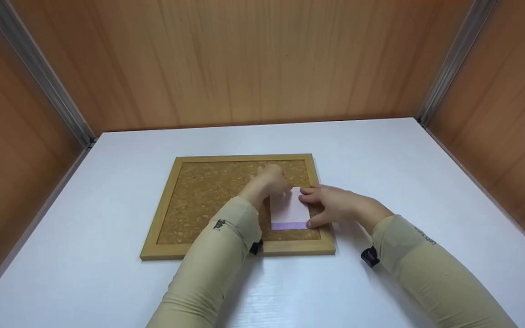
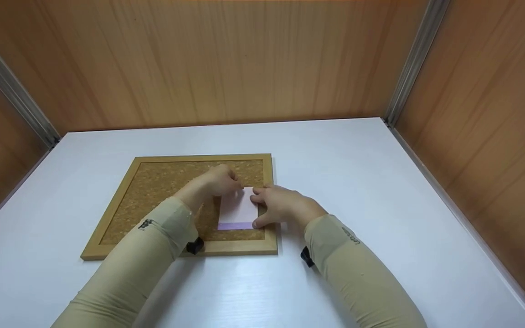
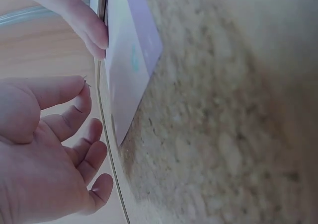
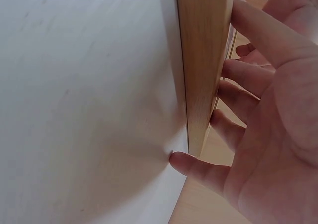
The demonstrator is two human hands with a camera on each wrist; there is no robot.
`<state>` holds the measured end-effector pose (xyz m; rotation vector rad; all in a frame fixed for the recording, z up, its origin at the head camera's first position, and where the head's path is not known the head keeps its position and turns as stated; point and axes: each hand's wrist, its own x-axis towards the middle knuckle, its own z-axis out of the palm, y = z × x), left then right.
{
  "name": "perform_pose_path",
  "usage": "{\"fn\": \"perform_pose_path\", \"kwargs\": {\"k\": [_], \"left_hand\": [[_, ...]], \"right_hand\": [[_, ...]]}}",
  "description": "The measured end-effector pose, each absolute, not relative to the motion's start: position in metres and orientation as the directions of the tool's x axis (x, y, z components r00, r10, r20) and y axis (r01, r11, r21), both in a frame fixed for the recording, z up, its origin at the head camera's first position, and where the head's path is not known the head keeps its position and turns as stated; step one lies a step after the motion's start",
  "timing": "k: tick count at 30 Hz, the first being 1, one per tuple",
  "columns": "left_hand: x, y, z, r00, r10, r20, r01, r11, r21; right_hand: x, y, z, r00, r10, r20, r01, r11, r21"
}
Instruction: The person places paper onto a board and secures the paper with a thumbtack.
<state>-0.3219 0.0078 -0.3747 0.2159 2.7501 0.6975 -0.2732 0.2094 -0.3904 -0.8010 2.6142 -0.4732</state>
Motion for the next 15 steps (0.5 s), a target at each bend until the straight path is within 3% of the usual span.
{"fn": "perform_pose_path", "kwargs": {"k": [15], "left_hand": [[-0.3246,0.0076,-0.3771,-0.915,0.295,-0.275,0.132,0.864,0.486]], "right_hand": [[-0.2703,0.2119,-0.3898,-0.759,-0.608,-0.234,-0.486,0.767,-0.419]]}}
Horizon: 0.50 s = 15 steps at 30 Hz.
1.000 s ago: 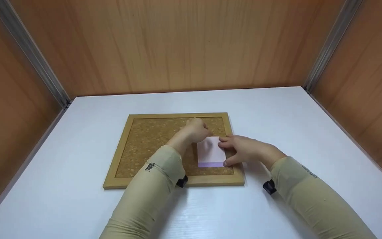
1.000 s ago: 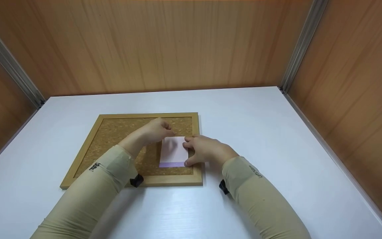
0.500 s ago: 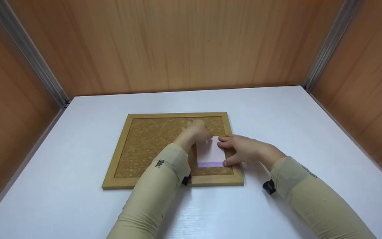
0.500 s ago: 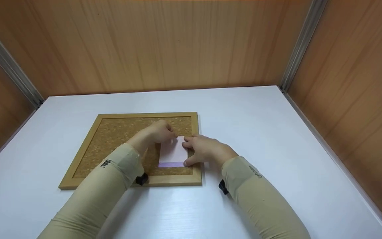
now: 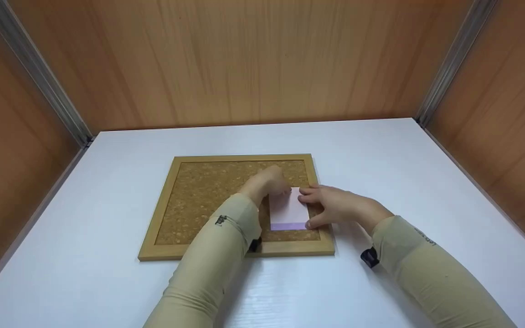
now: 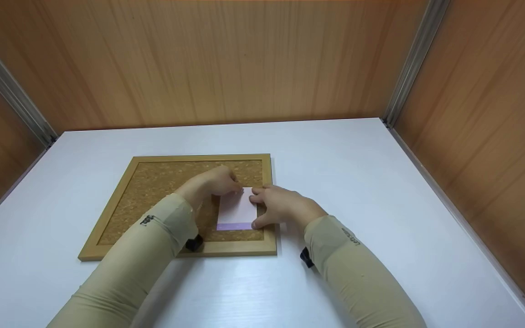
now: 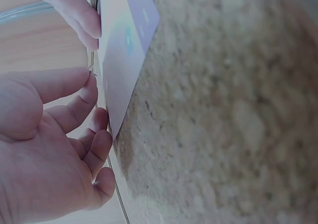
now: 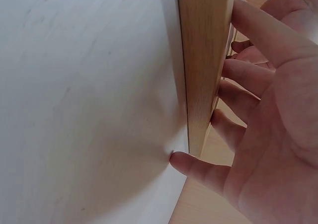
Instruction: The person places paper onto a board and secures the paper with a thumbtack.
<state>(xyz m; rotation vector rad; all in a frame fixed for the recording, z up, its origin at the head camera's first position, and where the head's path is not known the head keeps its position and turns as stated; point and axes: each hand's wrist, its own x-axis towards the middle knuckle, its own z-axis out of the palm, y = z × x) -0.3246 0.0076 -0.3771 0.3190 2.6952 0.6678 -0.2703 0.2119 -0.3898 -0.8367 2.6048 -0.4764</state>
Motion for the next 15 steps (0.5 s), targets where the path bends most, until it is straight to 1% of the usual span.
{"fn": "perform_pose_path", "kwargs": {"k": [8,15], "left_hand": [[-0.3207,0.0153,-0.3762,-0.932,0.217,-0.289,0.093,0.917,0.388],[-0.3199,0.0178,-0.3752,-0.927,0.216,-0.308,0.088,0.921,0.380]], "right_hand": [[-0.2682,0.2124,-0.3888,-0.758,-0.608,-0.234,-0.493,0.771,-0.403],[-0.2657,0.2129,-0.3876,-0.761,-0.603,-0.240,-0.489,0.776,-0.398]]}}
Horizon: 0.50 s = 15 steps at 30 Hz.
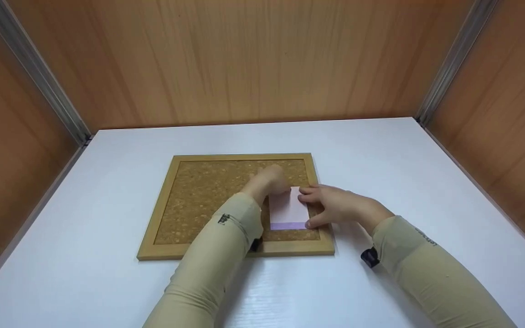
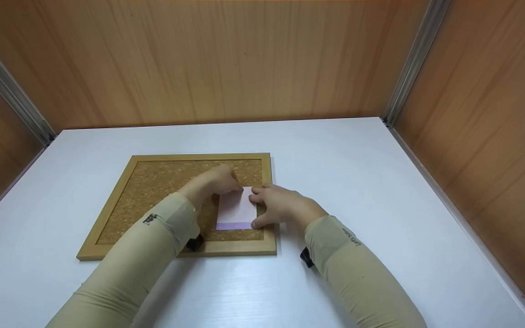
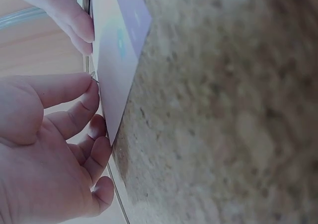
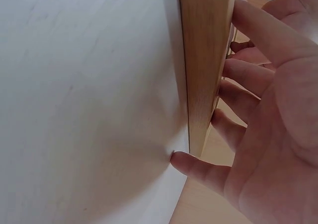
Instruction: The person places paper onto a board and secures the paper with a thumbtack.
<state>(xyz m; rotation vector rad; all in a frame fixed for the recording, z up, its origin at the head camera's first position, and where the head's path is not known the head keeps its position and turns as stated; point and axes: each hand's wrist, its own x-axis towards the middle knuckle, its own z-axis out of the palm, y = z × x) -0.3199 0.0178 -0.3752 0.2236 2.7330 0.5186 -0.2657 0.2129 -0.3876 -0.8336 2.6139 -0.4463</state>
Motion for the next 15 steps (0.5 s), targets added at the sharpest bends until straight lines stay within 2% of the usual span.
{"fn": "perform_pose_path", "kwargs": {"k": [5,15], "left_hand": [[-0.3213,0.0164,-0.3748,-0.923,0.227,-0.311,0.107,0.927,0.359],[-0.3212,0.0124,-0.3758,-0.938,0.197,-0.285,0.073,0.916,0.394]], "right_hand": [[-0.2644,0.2126,-0.3869,-0.764,-0.599,-0.241,-0.483,0.777,-0.404],[-0.2642,0.2126,-0.3898,-0.767,-0.598,-0.230,-0.481,0.775,-0.410]]}}
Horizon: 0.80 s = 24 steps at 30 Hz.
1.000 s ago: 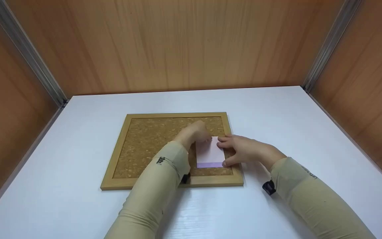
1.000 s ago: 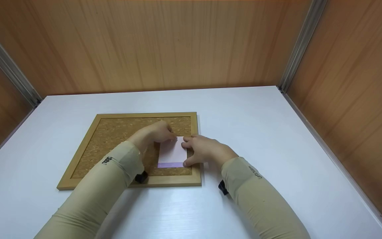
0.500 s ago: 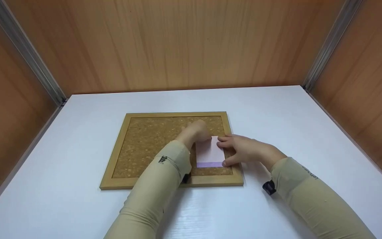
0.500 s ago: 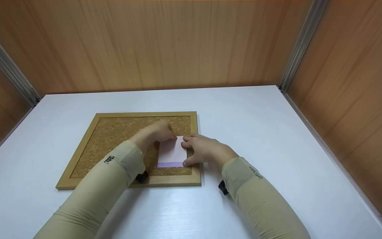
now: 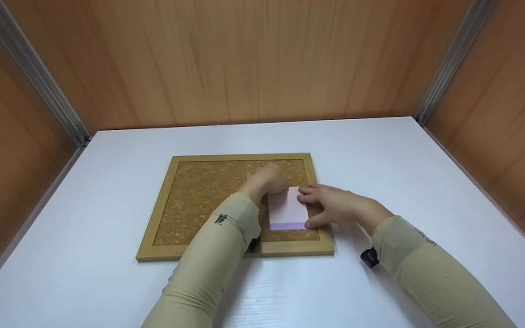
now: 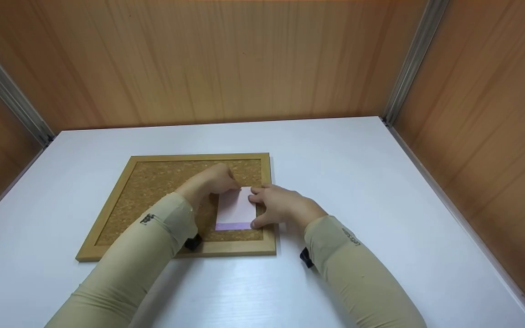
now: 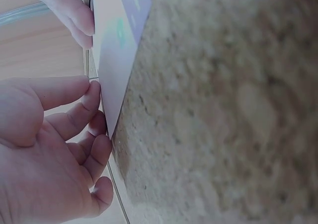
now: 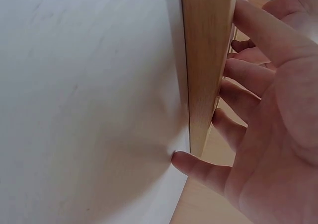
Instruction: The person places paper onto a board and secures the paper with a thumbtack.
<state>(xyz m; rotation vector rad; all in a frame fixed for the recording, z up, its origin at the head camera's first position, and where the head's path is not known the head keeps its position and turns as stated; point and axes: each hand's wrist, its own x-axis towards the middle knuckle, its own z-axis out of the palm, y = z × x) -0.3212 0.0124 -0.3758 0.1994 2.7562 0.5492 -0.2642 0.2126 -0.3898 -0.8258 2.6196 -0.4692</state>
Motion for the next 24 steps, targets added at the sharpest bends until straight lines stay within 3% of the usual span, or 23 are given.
{"fn": "perform_pose_path", "kwargs": {"k": [24], "left_hand": [[-0.3188,0.0141,-0.3741,-0.944,0.166,-0.285,0.044,0.919,0.392]], "right_hand": [[-0.2645,0.2147,-0.3907,-0.769,-0.595,-0.233,-0.474,0.776,-0.417]]}}
